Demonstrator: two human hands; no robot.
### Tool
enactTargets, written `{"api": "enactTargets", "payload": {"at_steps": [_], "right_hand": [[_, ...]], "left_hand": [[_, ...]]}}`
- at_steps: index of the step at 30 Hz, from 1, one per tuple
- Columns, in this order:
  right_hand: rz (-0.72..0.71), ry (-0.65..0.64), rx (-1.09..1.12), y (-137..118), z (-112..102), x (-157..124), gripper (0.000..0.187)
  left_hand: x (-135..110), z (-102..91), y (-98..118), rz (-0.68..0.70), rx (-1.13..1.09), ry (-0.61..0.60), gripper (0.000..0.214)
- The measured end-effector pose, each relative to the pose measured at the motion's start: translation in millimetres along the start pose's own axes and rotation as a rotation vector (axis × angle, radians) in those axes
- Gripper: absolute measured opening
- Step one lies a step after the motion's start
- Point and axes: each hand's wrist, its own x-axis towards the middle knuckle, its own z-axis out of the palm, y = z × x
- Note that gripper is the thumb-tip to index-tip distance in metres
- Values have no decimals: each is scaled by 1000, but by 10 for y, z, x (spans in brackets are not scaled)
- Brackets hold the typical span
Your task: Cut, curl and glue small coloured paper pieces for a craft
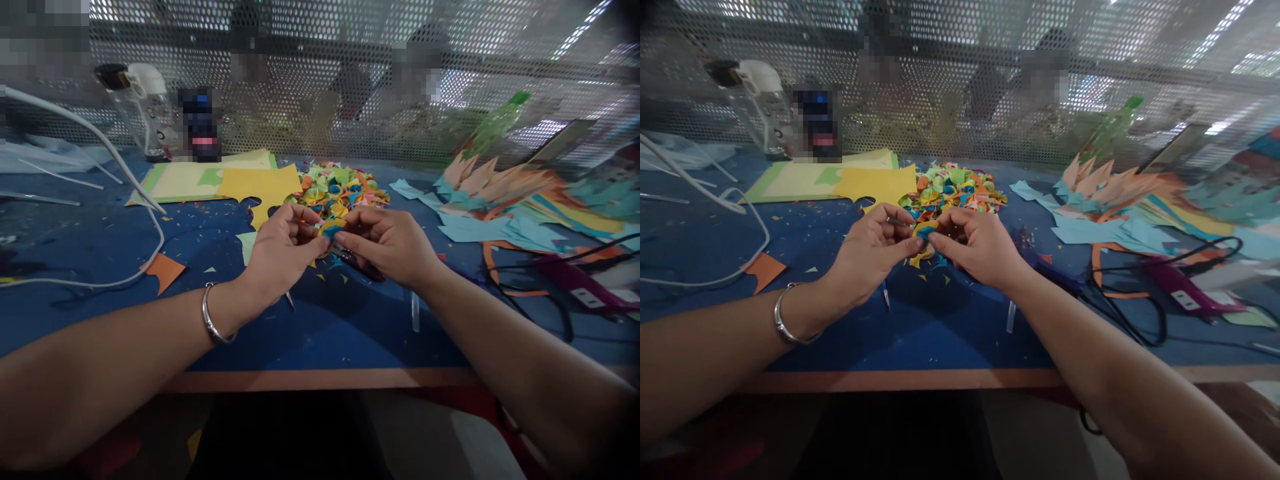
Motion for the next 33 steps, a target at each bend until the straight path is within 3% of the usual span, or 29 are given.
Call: {"api": "enactTargets", "payload": {"at_steps": [12,27,33], "right_hand": [[-92,24,-71,30,21,-3,19],[-107,48,-77,35,31,-23,20],[-54,45,-61,18,17,-18,30]], "left_hand": [[-59,44,51,-151,-106,60,26],[9,32,15,-121,-111,77,29],[39,-20,-31,-125,-83,-16,29]]}}
